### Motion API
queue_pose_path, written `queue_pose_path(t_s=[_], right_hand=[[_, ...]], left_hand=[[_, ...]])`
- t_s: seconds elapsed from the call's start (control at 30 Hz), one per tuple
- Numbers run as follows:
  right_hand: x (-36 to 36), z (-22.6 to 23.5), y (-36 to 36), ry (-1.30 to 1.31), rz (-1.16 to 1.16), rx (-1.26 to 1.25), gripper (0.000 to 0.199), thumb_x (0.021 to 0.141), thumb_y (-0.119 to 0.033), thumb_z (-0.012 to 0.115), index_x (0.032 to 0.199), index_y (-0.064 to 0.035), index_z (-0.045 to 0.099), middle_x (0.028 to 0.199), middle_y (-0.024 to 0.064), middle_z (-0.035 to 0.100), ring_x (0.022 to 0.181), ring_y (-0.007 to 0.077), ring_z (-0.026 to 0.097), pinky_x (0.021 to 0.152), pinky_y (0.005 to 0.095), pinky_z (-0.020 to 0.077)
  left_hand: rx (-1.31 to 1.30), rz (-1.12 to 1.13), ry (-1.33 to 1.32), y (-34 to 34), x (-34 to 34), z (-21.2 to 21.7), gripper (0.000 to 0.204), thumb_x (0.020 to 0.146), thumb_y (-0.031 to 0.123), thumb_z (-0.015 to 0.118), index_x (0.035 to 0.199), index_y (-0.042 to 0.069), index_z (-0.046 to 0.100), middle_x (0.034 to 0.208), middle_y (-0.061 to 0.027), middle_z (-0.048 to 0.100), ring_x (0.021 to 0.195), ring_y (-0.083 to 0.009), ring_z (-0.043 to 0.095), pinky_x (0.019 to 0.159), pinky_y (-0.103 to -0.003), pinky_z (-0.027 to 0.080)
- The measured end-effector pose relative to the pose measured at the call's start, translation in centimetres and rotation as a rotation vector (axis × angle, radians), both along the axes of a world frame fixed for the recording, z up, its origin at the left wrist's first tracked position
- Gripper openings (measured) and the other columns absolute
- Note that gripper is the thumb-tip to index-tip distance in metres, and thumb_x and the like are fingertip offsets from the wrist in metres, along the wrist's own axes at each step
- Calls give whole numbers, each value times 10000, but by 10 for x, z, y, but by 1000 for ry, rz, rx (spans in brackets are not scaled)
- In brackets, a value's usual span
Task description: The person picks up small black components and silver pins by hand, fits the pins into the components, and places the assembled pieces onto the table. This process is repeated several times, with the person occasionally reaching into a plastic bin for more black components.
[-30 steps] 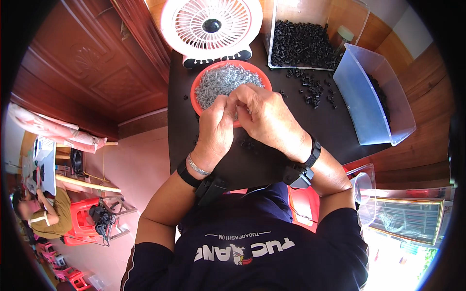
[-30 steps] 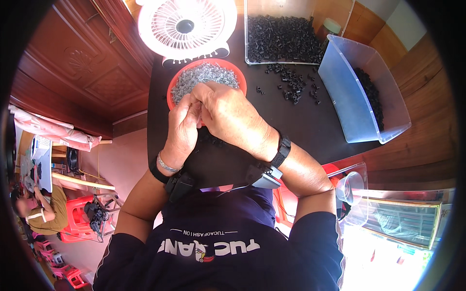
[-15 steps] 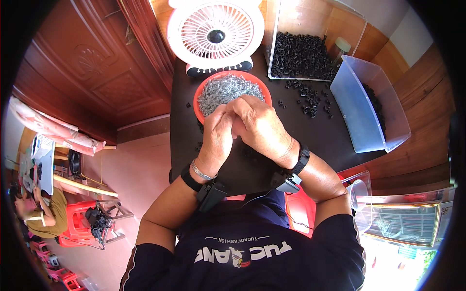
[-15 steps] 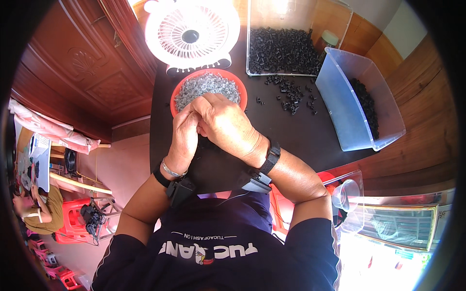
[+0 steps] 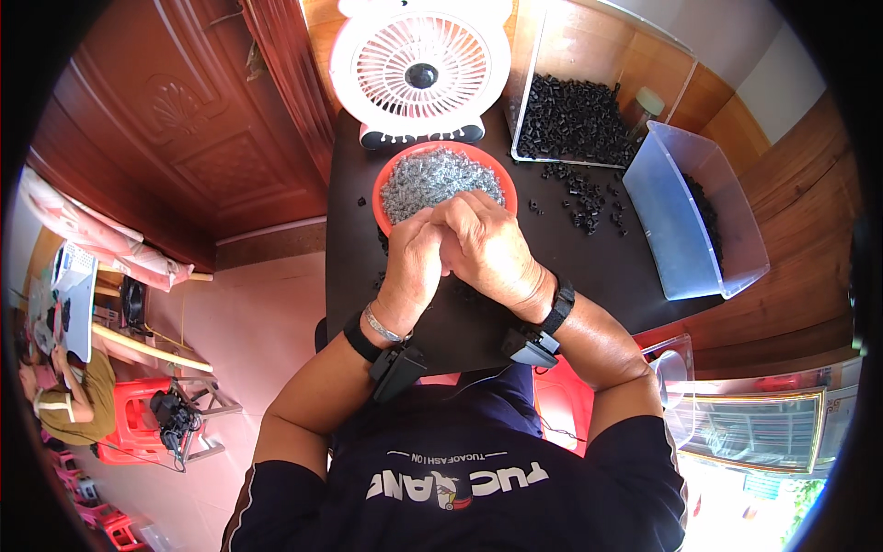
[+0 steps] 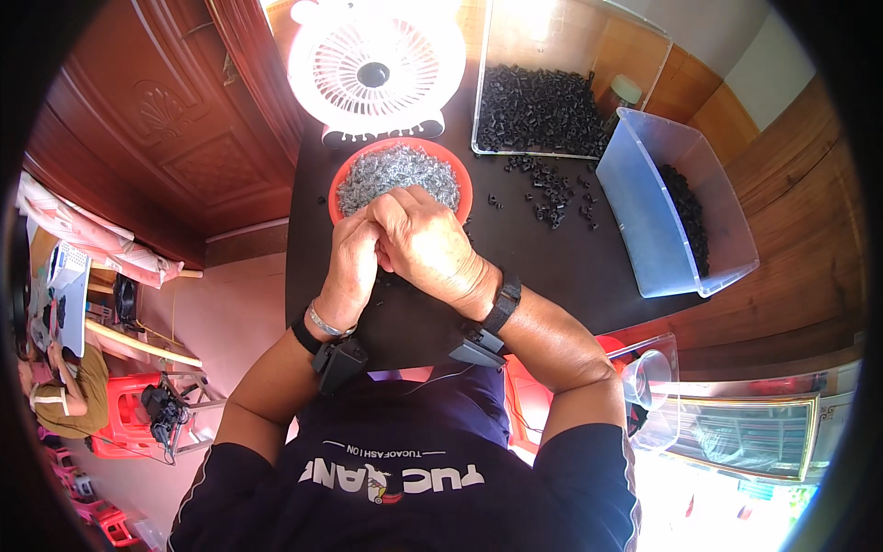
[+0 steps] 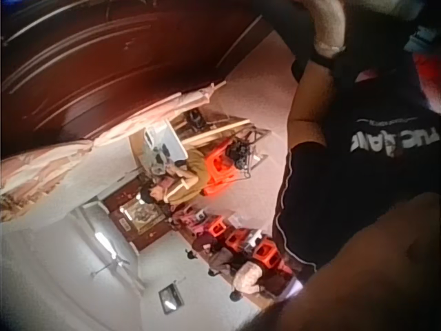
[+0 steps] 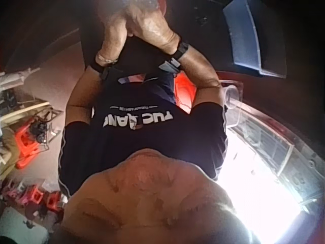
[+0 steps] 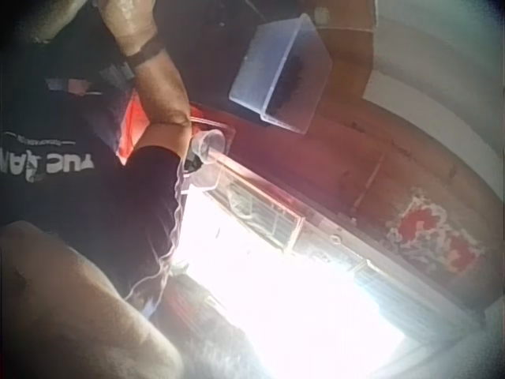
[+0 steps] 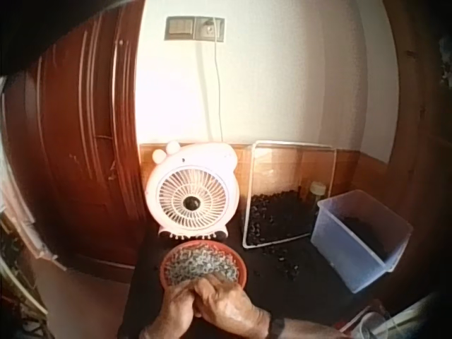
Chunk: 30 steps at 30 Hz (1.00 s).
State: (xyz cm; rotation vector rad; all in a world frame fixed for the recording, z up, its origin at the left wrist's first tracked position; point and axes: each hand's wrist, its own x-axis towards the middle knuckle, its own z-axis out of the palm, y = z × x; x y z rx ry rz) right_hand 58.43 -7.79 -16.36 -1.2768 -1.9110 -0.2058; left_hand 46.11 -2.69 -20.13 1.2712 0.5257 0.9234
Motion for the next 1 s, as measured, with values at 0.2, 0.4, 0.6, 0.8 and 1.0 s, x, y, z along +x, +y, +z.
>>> queue_pose_path(t_s=[0.2,0.4,0.6,0.8,1.0], right_hand=[[5,5,1,-8,-2,65,283,652,20,688,899,-46,565,774,100,603,721,304,609,634,372,516],[69,73,-28,-23,-505,301,126,758,-78,709,863,-82,640,848,92,647,765,275,635,666,360,531],[196,112,-94,-358,-1332,428,180,826,-195,659,961,-90,716,1172,130,610,1101,306,564,920,410,464],[185,54,-64,96,-760,-79,172,812,-195,665,928,-79,716,924,115,683,817,266,666,746,358,523],[190,-20,-14,-272,-482,-365,142,816,-138,581,849,-92,711,873,123,669,872,300,637,752,406,519]], left_hand=[[37,-4,-15,1,4,1,274,952,223,459,888,-8,593,647,-15,543,540,-71,499,470,-221,389],[137,63,47,0,-3,6,258,968,234,518,1061,1,577,690,-9,525,608,-73,494,563,-225,409],[231,38,41,2,0,11,198,959,179,537,1026,-4,570,691,-4,511,606,-73,473,558,-230,411],[282,51,120,12,-5,1,177,947,170,541,979,2,586,704,-5,534,614,-72,478,566,-234,420],[415,81,204,15,1,-9,166,919,166,555,925,8,604,620,-51,526,584,-116,520,572,-281,435]])
